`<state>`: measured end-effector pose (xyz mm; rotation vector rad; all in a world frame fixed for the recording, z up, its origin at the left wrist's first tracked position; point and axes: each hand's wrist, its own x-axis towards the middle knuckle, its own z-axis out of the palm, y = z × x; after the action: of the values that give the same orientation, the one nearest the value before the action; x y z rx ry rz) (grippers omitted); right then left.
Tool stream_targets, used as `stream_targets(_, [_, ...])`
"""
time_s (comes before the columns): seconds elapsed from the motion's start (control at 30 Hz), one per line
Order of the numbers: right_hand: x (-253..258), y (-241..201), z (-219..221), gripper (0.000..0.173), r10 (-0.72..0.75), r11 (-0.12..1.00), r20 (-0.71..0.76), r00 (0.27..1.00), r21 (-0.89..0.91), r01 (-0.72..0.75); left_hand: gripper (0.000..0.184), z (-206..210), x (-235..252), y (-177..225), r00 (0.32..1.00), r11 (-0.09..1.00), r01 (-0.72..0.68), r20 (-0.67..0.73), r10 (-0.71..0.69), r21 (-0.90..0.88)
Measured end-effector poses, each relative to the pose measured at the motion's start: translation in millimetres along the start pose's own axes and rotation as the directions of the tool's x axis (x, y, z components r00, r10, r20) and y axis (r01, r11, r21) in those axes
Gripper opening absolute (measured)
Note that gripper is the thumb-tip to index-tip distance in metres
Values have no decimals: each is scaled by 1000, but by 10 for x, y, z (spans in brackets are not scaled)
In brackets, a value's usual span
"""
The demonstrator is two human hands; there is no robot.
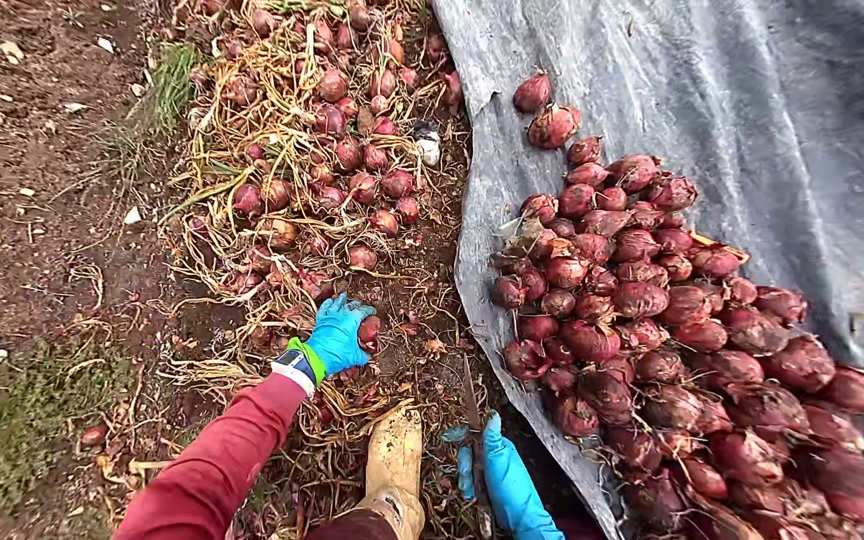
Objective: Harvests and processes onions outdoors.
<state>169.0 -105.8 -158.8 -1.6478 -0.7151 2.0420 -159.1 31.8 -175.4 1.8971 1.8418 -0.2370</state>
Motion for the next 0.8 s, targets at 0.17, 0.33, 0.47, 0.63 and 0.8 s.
stream_targets(0.17, [320, -563, 233, 92, -281, 958, 158, 947, -7, 286, 95, -636, -258, 828, 971, 830, -91, 138, 197, -550])
stream_targets(0.33, [296, -1154, 197, 87, -367, 904, 83, 927, -202, 376, 85, -1176, -227, 1015, 836, 897, -328, 352, 421, -295])
stream_targets(0.47, [188, -1060, 4, 87, -342, 928, 54, 938, -136, 346, 51, -1233, -166, 849, 926, 938, -193, 261, 271, -289])
stream_targets(0.63, [272, -806, -48, 79, -159, 952, 27, 987, -262, 161, 38, -1089, -348, 1152, 961, 743, -238, -41, 273, -625])
stream_targets(0.8, [270, -728, -223, 85, -192, 978, -96, 977, -99, 183, 43, -1101, 96, 432, 974, 906, 122, -127, -188, -404])
